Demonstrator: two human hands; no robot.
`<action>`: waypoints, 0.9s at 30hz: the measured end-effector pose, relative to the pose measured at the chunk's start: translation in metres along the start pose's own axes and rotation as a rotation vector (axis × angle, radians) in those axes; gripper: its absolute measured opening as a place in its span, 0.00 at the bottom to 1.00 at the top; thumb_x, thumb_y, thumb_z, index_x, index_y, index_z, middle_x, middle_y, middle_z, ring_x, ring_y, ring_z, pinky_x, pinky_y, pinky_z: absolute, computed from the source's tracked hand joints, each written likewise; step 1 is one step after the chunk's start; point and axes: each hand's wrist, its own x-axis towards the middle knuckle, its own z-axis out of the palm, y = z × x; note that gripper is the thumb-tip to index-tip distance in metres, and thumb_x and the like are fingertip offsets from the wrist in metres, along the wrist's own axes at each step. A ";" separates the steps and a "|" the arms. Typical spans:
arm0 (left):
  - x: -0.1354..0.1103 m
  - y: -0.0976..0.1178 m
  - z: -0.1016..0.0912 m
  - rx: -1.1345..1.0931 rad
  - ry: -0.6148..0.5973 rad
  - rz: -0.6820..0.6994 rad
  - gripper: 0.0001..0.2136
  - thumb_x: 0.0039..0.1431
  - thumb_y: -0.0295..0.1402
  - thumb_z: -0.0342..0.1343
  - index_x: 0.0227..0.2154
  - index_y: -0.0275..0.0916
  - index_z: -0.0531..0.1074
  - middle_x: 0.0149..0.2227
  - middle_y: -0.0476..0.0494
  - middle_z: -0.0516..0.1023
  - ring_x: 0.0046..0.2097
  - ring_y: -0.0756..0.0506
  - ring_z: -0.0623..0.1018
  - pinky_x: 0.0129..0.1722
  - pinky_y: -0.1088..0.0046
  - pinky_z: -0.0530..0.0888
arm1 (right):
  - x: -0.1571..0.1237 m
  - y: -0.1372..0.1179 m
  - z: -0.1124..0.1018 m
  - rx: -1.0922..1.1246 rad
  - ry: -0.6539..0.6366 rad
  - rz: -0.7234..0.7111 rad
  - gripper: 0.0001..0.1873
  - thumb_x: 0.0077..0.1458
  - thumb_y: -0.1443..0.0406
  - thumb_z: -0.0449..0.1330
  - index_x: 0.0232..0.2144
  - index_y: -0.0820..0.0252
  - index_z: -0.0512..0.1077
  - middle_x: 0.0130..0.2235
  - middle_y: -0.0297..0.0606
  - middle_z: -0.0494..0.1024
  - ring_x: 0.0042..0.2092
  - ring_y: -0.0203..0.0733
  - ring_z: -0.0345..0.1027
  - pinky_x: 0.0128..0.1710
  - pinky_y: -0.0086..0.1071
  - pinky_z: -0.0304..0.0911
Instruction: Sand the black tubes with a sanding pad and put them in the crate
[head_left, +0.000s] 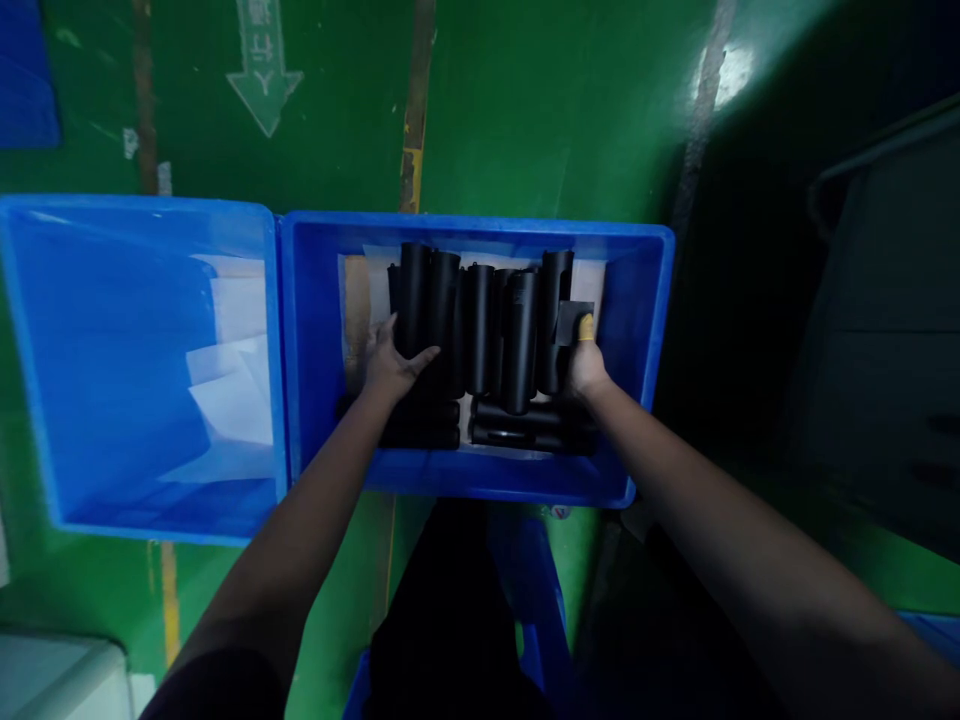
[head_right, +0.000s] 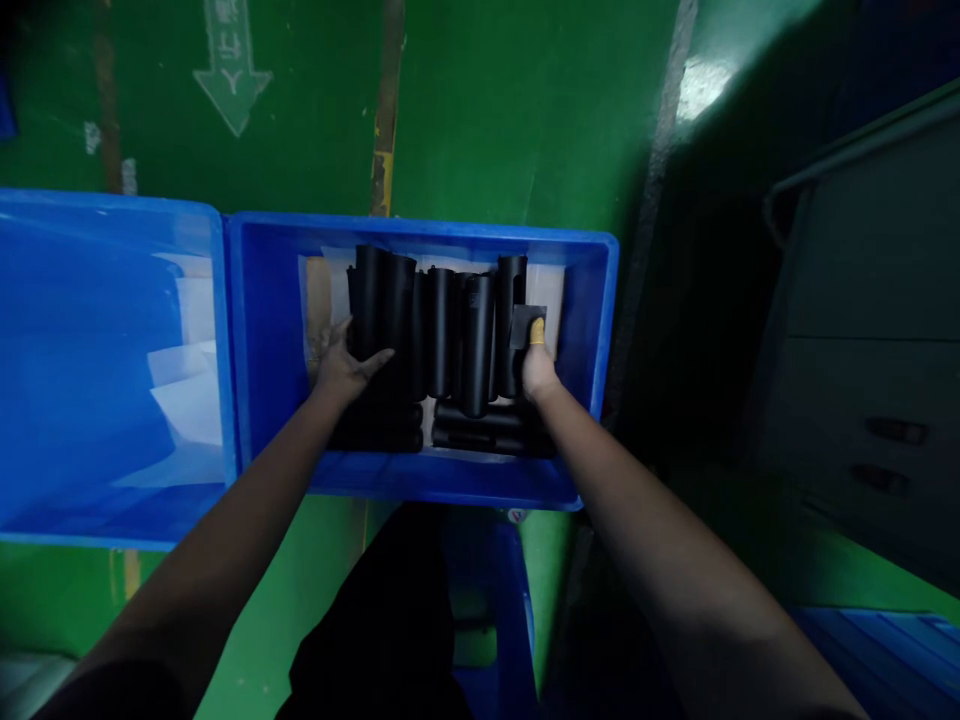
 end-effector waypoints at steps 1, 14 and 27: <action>-0.002 0.001 0.005 0.025 0.011 0.039 0.43 0.40 0.39 0.74 0.61 0.38 0.64 0.64 0.32 0.62 0.66 0.35 0.63 0.68 0.57 0.60 | -0.002 -0.003 0.002 0.013 0.005 0.033 0.35 0.58 0.35 0.43 0.43 0.54 0.73 0.38 0.40 0.82 0.50 0.50 0.73 0.55 0.51 0.67; 0.023 -0.020 0.003 -0.385 0.006 -0.141 0.34 0.46 0.54 0.67 0.51 0.39 0.69 0.51 0.34 0.77 0.55 0.34 0.77 0.57 0.54 0.73 | -0.012 -0.021 0.028 0.136 -0.037 0.184 0.33 0.64 0.42 0.40 0.44 0.54 0.75 0.37 0.39 0.83 0.49 0.46 0.74 0.56 0.46 0.66; 0.022 -0.021 -0.003 -0.617 -0.265 -0.254 0.33 0.39 0.50 0.69 0.50 0.43 0.73 0.49 0.39 0.81 0.54 0.32 0.78 0.51 0.51 0.78 | -0.010 -0.019 0.037 0.142 -0.107 0.213 0.33 0.62 0.39 0.41 0.44 0.51 0.75 0.33 0.36 0.82 0.46 0.48 0.76 0.54 0.47 0.69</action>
